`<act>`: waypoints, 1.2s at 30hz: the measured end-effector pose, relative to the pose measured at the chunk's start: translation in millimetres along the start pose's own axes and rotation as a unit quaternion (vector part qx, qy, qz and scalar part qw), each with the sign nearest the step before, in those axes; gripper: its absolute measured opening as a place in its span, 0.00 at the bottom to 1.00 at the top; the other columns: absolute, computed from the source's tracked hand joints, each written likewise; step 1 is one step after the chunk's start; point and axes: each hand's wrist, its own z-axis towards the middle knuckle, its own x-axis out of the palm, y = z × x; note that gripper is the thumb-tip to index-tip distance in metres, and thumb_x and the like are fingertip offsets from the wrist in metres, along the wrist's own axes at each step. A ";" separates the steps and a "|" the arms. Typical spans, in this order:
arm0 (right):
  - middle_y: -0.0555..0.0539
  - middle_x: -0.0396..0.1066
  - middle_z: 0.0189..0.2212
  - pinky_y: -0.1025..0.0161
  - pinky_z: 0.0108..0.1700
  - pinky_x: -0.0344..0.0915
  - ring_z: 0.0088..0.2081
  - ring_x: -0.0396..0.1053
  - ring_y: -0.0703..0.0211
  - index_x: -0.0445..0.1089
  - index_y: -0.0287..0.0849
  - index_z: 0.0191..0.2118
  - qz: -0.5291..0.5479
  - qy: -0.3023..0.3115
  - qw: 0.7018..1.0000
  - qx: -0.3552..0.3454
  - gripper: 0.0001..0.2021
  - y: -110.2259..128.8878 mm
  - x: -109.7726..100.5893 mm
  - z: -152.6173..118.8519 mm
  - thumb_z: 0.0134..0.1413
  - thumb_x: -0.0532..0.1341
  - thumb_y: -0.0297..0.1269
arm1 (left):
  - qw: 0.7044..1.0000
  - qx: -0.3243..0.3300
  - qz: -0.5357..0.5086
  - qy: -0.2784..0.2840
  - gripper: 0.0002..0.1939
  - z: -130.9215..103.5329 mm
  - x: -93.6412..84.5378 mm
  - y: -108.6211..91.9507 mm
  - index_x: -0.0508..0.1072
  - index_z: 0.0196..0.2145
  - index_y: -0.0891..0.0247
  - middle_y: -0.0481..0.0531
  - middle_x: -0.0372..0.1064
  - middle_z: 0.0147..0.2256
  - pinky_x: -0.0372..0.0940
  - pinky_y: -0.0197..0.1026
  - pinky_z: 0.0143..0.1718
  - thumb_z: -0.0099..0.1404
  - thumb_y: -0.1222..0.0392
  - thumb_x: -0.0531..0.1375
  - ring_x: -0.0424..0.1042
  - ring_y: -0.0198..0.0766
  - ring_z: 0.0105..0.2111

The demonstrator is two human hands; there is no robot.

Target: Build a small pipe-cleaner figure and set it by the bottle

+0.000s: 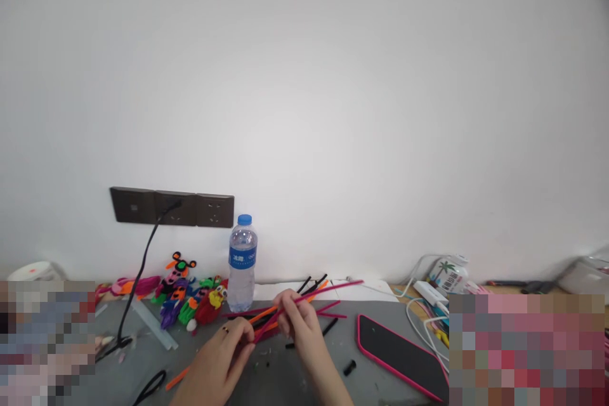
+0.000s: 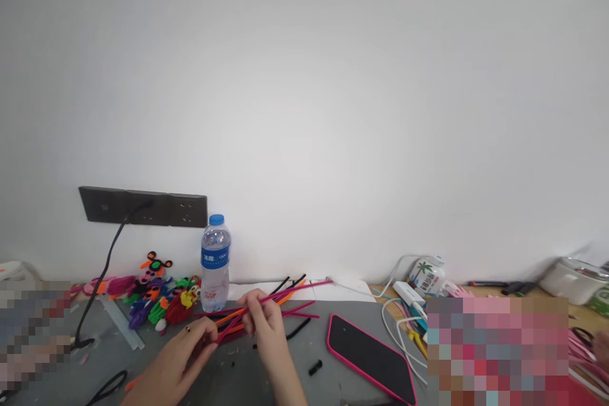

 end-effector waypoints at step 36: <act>0.51 0.60 0.09 0.71 0.14 0.45 0.10 0.53 0.72 0.74 0.29 0.22 0.105 0.265 0.926 0.246 0.31 -14.2 23.9 -23.5 0.54 0.55 0.58 | 0.797 -0.221 -0.545 -0.140 0.16 7.1 -12.7 -16.4 0.78 0.26 0.65 0.48 0.70 0.24 0.64 0.32 0.27 0.43 0.52 0.73 0.66 0.33 0.25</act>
